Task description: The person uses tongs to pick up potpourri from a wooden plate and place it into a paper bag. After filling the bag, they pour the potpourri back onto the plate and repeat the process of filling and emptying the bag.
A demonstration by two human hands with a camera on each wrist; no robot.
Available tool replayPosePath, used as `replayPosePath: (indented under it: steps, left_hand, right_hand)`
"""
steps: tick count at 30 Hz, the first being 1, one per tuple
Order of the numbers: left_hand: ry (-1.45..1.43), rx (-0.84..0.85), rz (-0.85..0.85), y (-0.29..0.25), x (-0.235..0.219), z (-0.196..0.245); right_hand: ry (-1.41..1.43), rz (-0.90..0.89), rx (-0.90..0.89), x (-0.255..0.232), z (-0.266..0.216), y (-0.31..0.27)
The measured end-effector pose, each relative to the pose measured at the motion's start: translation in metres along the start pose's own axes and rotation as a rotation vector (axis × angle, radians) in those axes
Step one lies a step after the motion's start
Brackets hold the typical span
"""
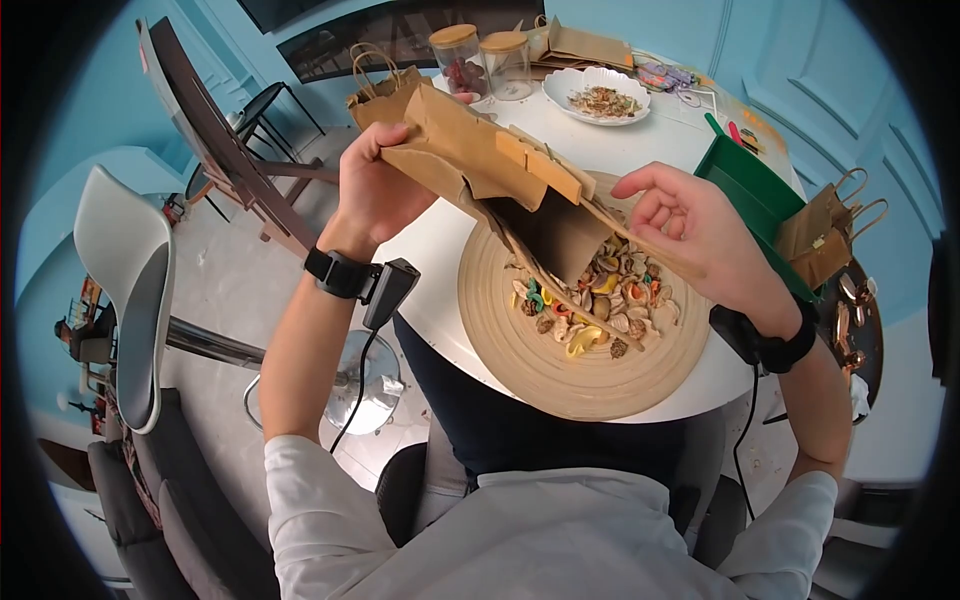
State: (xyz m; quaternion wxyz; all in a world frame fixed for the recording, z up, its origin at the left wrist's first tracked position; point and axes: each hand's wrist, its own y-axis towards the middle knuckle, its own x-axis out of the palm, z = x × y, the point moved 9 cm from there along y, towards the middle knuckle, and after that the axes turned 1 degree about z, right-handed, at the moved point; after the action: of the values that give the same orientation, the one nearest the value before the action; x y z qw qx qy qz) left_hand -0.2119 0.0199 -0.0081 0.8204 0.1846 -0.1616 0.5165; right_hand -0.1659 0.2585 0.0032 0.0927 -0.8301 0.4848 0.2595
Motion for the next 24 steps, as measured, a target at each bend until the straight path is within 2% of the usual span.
replayPosePath:
  steps: [4,6,7,9,13,15,16,18,19,20,21,23,24]
  left_hand:
    - [-0.016,-0.006,-0.003,0.001,-0.001,-0.002]
    - [-0.054,-0.01,0.016,0.001,-0.004,-0.003]
    - [-0.092,-0.016,0.035,0.001,-0.007,-0.005]
    - [-0.148,-0.043,0.067,0.0,-0.015,-0.01]
    - [-0.321,-0.075,0.065,-0.006,-0.017,-0.019]
    - [-0.326,-0.072,0.093,-0.008,-0.019,-0.023]
    - [-0.323,-0.08,0.08,-0.009,-0.019,-0.025]
    - [-0.318,-0.083,0.069,-0.011,-0.024,-0.03]
    - [-0.377,-0.1,-0.035,-0.013,-0.014,-0.032]
    - [-0.434,-0.118,-0.141,-0.016,-0.003,-0.03]
    - [-0.43,-0.112,-0.139,-0.019,-0.001,-0.032]
    - [-0.002,-0.127,0.436,-0.032,-0.017,-0.031]
    - [0.221,-0.076,0.432,-0.033,-0.031,-0.024]
  right_hand:
    - [-0.126,0.014,-0.088,0.0,-0.004,-0.001]
    - [-0.221,0.123,-0.271,-0.005,-0.021,-0.007]
    - [-0.22,0.121,-0.269,-0.003,-0.02,-0.005]
    - [-0.212,0.179,-0.384,-0.001,-0.03,-0.003]
    - [-0.043,0.119,-0.331,0.006,-0.034,0.005]
    - [0.199,0.057,-0.305,0.01,-0.035,0.009]
    - [0.199,0.055,-0.306,0.013,-0.039,0.011]
    - [-0.02,0.201,-0.347,0.009,-0.05,0.014]
    - [-0.021,0.198,-0.353,0.008,-0.051,0.018]
    - [-0.15,0.229,-0.384,0.004,-0.054,0.023]
    - [-0.278,0.261,-0.413,0.001,-0.056,0.029]
    - [-0.279,0.301,-0.453,-0.005,-0.054,0.046]
    - [-0.342,0.374,-0.495,-0.012,-0.058,0.049]
